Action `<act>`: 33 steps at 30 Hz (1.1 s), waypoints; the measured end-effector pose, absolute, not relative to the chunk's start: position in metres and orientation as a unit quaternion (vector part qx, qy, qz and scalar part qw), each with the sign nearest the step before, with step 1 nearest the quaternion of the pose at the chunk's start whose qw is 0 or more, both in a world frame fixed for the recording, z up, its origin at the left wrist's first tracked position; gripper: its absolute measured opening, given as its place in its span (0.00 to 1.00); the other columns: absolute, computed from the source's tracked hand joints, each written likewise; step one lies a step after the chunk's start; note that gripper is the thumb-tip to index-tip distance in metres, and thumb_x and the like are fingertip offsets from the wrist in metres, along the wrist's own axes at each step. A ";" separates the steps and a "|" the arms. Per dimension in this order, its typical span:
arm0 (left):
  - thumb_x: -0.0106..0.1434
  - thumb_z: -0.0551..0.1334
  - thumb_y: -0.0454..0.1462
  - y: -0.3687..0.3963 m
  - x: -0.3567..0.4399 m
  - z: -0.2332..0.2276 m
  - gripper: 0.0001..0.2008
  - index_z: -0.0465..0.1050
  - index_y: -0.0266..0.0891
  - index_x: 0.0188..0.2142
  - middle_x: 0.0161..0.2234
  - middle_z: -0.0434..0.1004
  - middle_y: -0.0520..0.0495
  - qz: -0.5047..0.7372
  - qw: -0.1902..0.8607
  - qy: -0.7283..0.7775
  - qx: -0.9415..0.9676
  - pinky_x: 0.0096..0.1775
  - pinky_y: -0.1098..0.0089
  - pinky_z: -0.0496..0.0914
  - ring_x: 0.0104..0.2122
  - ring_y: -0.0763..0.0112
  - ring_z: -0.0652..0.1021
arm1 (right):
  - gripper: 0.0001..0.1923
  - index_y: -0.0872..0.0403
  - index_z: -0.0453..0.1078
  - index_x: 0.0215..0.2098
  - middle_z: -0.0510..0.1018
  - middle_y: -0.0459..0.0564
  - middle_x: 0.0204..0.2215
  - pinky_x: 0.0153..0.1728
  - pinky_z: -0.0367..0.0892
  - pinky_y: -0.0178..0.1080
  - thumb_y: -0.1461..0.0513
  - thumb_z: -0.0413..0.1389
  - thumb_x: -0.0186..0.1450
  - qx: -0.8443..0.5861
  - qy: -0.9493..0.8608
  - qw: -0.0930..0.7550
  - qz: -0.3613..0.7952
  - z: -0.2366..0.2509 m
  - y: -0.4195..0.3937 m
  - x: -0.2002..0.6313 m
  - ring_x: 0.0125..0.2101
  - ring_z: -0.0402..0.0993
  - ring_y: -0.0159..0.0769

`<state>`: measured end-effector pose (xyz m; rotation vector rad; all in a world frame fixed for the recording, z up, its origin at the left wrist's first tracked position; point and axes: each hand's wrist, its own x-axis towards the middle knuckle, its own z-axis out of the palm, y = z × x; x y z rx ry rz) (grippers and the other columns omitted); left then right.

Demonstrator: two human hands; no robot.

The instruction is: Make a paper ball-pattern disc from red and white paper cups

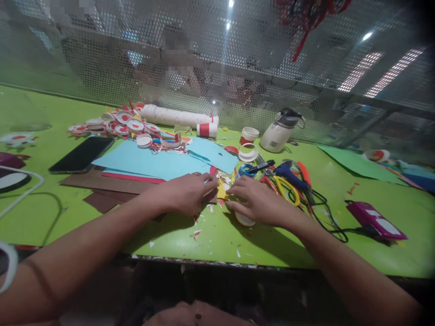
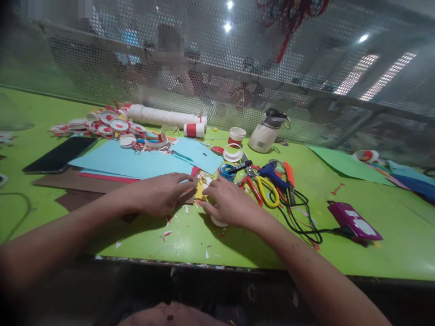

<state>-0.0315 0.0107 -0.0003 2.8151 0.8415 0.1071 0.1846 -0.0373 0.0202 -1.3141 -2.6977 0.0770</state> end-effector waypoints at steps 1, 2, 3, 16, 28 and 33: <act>0.52 0.60 0.32 0.010 -0.032 0.000 0.23 0.64 0.43 0.49 0.46 0.71 0.42 0.035 0.088 0.286 0.953 0.35 0.67 0.64 0.37 0.61 0.73 | 0.10 0.55 0.76 0.37 0.77 0.56 0.33 0.37 0.65 0.44 0.59 0.55 0.65 -0.434 -0.899 0.058 0.027 0.020 -0.034 0.180 0.38 0.70 0.45; 0.52 0.59 0.31 0.009 -0.032 0.000 0.22 0.65 0.41 0.48 0.44 0.71 0.41 0.036 0.071 0.291 0.953 0.33 0.67 0.63 0.35 0.61 0.73 | 0.10 0.55 0.76 0.37 0.77 0.56 0.32 0.36 0.65 0.43 0.59 0.55 0.65 -0.435 -0.899 0.049 0.025 0.019 -0.032 0.177 0.37 0.71 0.45; 0.52 0.58 0.31 0.010 -0.033 0.001 0.20 0.65 0.40 0.46 0.43 0.72 0.41 0.036 0.053 0.301 0.951 0.31 0.67 0.62 0.34 0.62 0.73 | 0.10 0.56 0.76 0.37 0.77 0.56 0.32 0.36 0.65 0.43 0.59 0.55 0.65 -0.437 -0.898 0.047 0.022 0.018 -0.030 0.176 0.37 0.71 0.45; 0.59 0.55 0.36 0.045 -0.060 0.024 0.10 0.63 0.41 0.21 0.18 0.65 0.50 0.082 0.087 0.437 0.892 0.24 0.69 0.54 0.19 0.71 0.65 | 0.08 0.56 0.73 0.36 0.78 0.54 0.33 0.37 0.67 0.42 0.64 0.51 0.66 -0.447 -0.855 0.259 0.046 0.002 -0.029 0.181 0.35 0.72 0.39; 0.56 0.56 0.35 0.054 -0.070 0.026 0.08 0.73 0.41 0.27 0.23 0.73 0.48 0.113 0.121 0.420 0.892 0.29 0.68 0.60 0.24 0.68 0.70 | 0.13 0.56 0.71 0.47 0.75 0.59 0.46 0.49 0.66 0.50 0.61 0.52 0.67 -0.435 -0.874 0.214 0.026 0.005 -0.031 0.176 0.47 0.69 0.45; 0.53 0.61 0.39 0.042 -0.066 0.030 0.15 0.76 0.44 0.41 0.37 0.80 0.46 0.070 0.188 0.371 0.907 0.36 0.68 0.65 0.34 0.64 0.76 | 0.21 0.56 0.63 0.56 0.70 0.60 0.51 0.50 0.65 0.51 0.61 0.53 0.65 -0.469 -0.853 0.229 0.014 0.013 -0.018 0.175 0.50 0.67 0.47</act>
